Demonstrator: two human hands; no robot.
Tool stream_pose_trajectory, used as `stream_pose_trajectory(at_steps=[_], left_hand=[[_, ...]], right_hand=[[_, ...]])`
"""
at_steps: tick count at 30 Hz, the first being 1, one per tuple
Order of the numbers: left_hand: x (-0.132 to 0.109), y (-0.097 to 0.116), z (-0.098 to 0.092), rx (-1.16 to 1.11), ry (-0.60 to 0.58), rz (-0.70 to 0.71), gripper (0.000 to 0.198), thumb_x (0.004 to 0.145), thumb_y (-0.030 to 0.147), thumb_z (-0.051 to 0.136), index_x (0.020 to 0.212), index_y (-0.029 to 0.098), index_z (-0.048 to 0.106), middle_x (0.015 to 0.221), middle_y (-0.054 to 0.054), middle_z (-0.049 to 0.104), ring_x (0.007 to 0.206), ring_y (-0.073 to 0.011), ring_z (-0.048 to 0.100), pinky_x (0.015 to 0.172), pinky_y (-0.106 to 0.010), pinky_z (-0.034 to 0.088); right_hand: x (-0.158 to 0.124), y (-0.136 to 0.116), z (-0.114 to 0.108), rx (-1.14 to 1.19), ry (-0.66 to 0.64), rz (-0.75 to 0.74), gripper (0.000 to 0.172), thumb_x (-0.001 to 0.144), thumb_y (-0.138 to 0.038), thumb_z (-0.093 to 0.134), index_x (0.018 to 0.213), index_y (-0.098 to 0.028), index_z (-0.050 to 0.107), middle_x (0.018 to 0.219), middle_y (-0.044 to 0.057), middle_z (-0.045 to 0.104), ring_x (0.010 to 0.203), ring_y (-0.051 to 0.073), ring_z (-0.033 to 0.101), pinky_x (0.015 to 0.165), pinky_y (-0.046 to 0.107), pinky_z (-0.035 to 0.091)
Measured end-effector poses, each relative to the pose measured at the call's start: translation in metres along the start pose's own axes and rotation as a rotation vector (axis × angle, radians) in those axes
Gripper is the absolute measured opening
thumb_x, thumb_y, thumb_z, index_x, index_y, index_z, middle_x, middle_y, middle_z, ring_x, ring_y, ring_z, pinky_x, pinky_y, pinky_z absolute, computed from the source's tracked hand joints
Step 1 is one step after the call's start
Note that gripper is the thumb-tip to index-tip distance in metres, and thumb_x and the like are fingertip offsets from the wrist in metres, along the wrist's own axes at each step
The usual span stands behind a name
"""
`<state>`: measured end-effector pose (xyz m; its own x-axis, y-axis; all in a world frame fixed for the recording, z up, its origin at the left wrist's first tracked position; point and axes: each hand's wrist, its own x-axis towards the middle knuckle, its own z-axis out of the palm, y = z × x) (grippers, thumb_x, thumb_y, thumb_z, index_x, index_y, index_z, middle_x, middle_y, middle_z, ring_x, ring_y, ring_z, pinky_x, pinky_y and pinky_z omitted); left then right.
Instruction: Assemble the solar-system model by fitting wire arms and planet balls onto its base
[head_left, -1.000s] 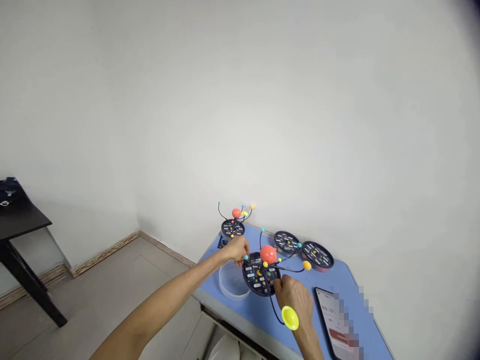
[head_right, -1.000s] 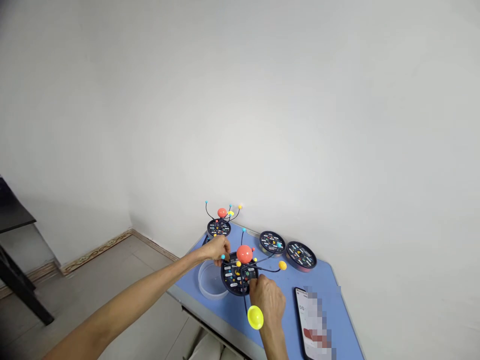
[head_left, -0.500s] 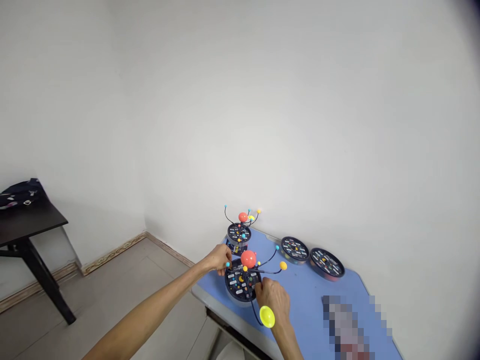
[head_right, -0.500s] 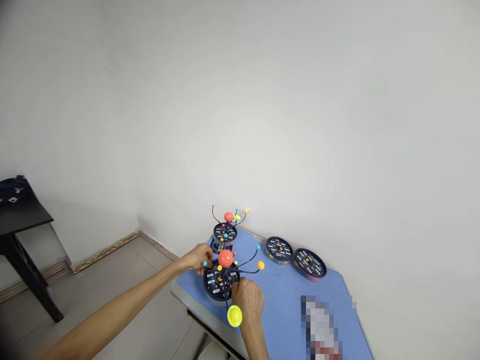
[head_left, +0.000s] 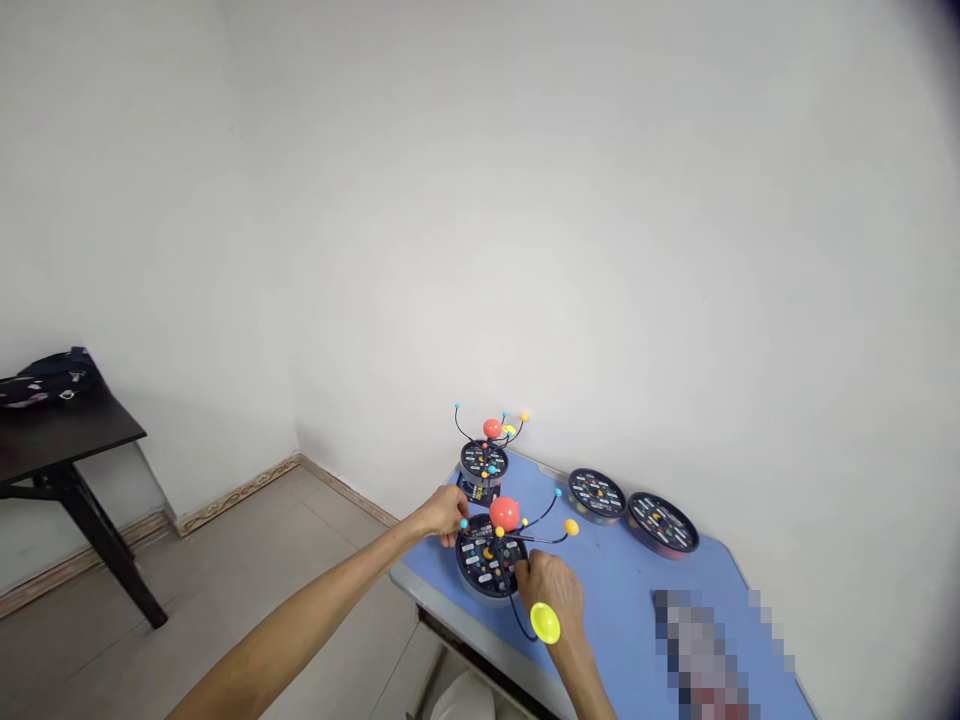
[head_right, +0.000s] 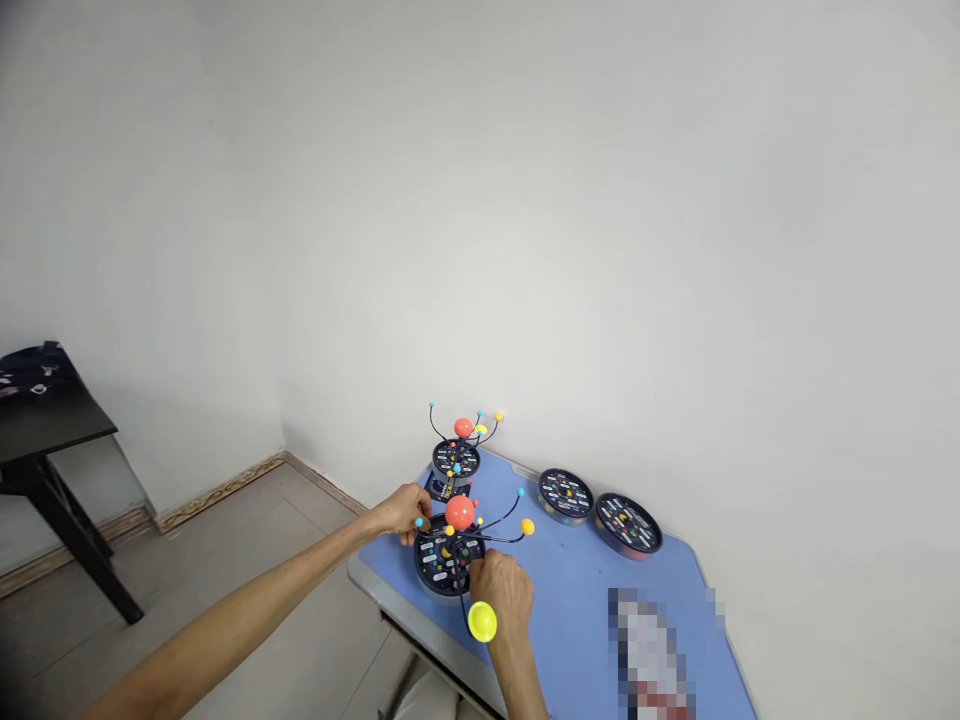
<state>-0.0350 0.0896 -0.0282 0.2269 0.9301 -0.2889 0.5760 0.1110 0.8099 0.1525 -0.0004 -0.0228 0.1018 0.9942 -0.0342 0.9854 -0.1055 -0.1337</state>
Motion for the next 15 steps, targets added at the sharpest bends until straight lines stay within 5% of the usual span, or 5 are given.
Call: stream_pose_trajectory(at_steps=[15], left_hand=[[0.0032,-0.0038,0.0051,-0.029,-0.024,-0.014,0.013,0.064,0.003,0.063,0.066,0.015,0.059,0.040,0.003,0.055,0.038,-0.0157,0.060,0.037,-0.020,0.046]], right_hand=[[0.0021,0.0039,0.0004,0.012,-0.024,0.010,0.035,0.094,-0.018,0.040,0.097,-0.013,0.075,0.100,0.018,0.076,0.096,0.028,0.072,0.073,0.031,0.049]])
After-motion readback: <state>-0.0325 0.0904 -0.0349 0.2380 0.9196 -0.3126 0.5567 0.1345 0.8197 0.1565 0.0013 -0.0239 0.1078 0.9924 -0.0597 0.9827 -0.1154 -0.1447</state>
